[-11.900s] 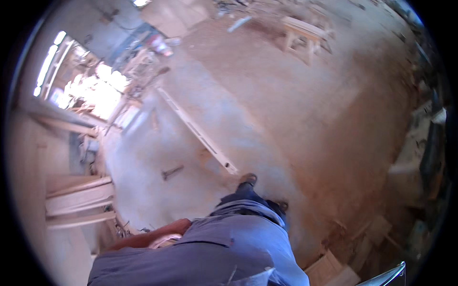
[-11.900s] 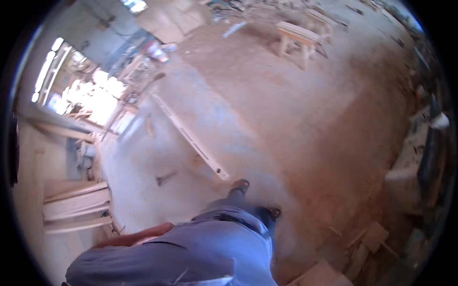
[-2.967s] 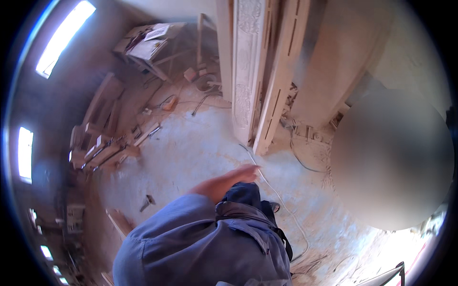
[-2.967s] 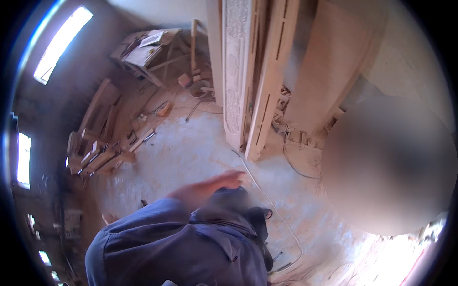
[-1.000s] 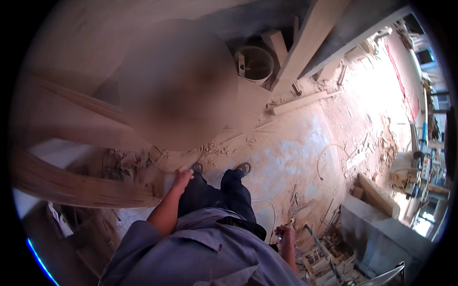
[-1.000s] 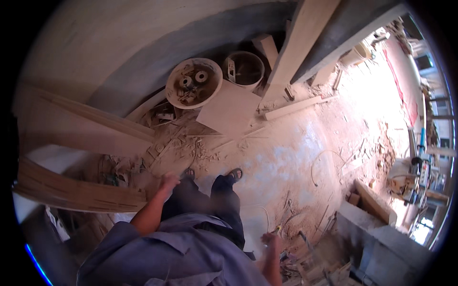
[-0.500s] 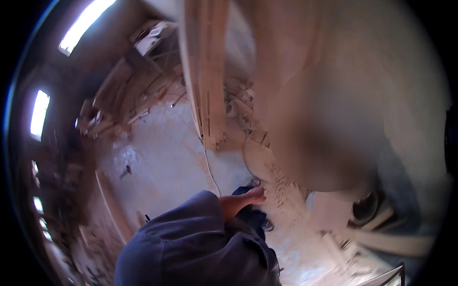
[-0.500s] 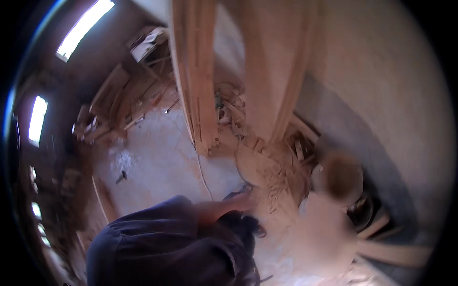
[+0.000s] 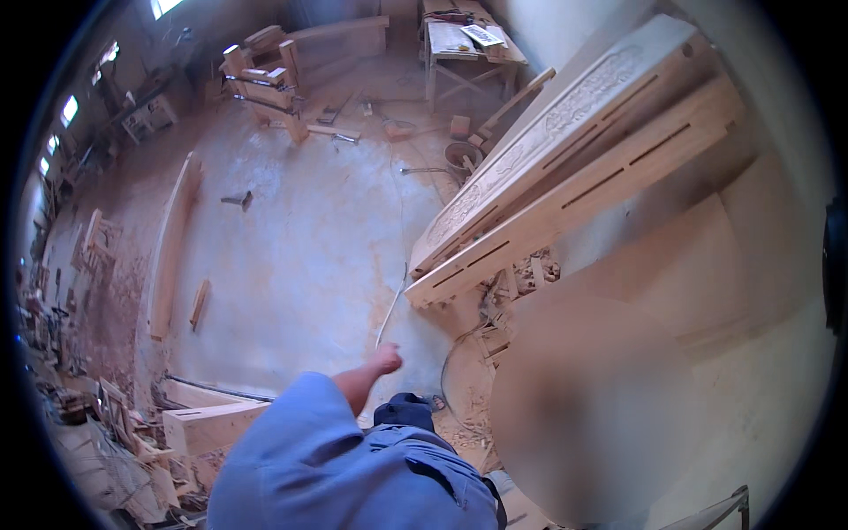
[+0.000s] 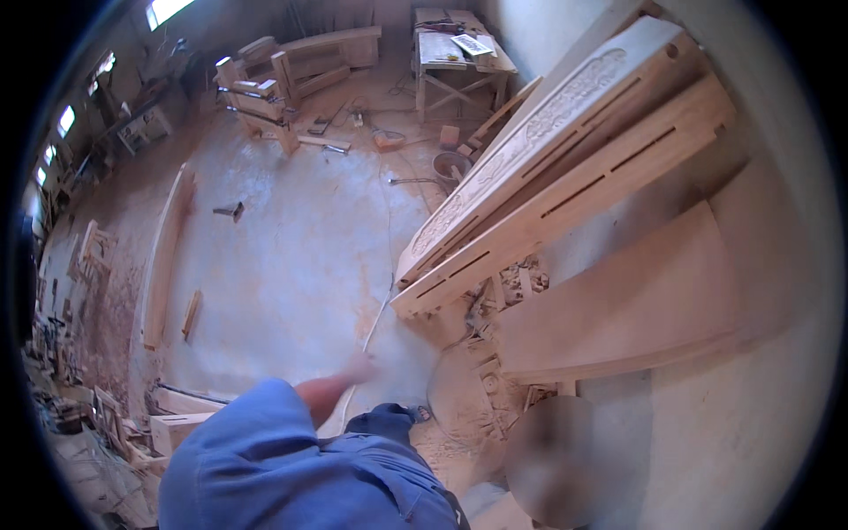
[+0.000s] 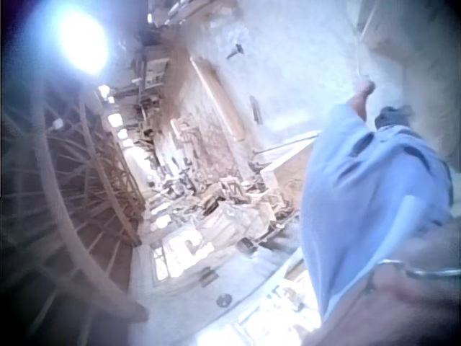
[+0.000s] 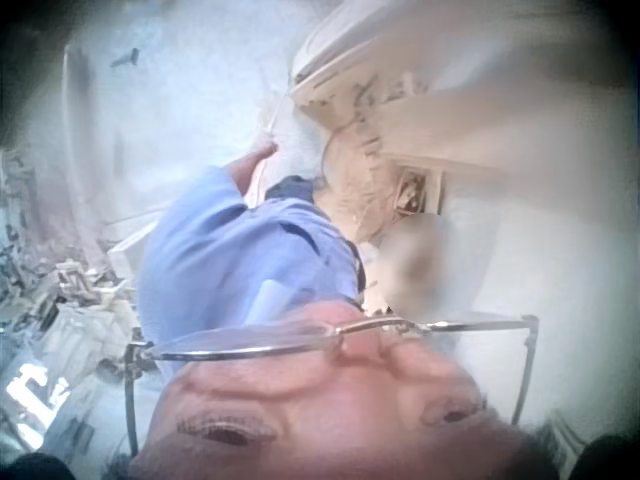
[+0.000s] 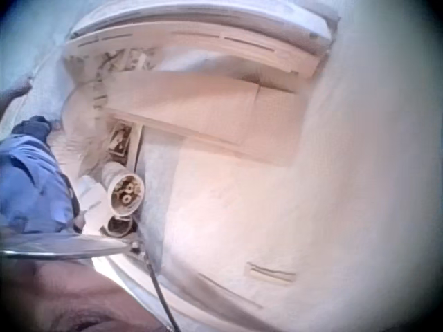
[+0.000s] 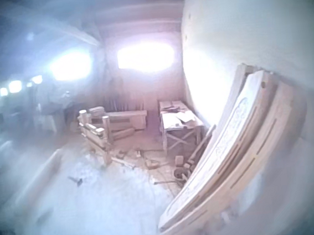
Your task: The person assembles a wooden piece with a carved design by inserting two metal rods into pre-drilled holes and securing them with clamps. They then retrieve a small cardboard box, open it, and scoop sawdust from the floor into the box.
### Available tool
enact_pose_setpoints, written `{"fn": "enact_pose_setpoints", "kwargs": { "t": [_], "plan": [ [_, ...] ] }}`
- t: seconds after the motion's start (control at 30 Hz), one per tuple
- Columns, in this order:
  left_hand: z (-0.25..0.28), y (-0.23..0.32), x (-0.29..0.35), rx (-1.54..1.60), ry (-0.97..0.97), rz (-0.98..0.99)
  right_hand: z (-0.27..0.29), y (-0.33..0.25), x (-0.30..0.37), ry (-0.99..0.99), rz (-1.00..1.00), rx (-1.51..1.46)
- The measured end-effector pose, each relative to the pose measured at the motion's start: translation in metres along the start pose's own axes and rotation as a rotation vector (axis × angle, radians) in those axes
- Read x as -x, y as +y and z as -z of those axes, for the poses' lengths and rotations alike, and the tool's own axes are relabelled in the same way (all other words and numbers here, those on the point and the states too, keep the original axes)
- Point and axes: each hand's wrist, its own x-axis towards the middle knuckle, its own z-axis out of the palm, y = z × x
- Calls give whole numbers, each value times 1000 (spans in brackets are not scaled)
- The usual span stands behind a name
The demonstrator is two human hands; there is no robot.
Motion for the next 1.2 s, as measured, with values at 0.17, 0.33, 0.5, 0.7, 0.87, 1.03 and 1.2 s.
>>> {"fn": "enact_pose_setpoints", "kwargs": {
  "t": [0.17,0.33,0.5,0.7,0.87,1.03,1.2],
  "plan": [
    [38,-79,36,47,66,272,-4,-7,11,3,-38,86],
    [44,-128,115,-158,-202,304,-5,20,11,-39,-83,136],
    [65,-75,199,-129,-285,204,21,85,17,-46,-134,198],
    [141,-72,202,59,-190,502,-6,130,39,-62,-175,261],
    [112,-136,128,-132,-342,196,-30,142,56,-18,-159,251],
    [121,-123,77,257,-240,297,-34,175,98,92,-188,266],
    [140,-85,39,413,-294,197,-19,223,108,141,-144,-155]
  ]
}}
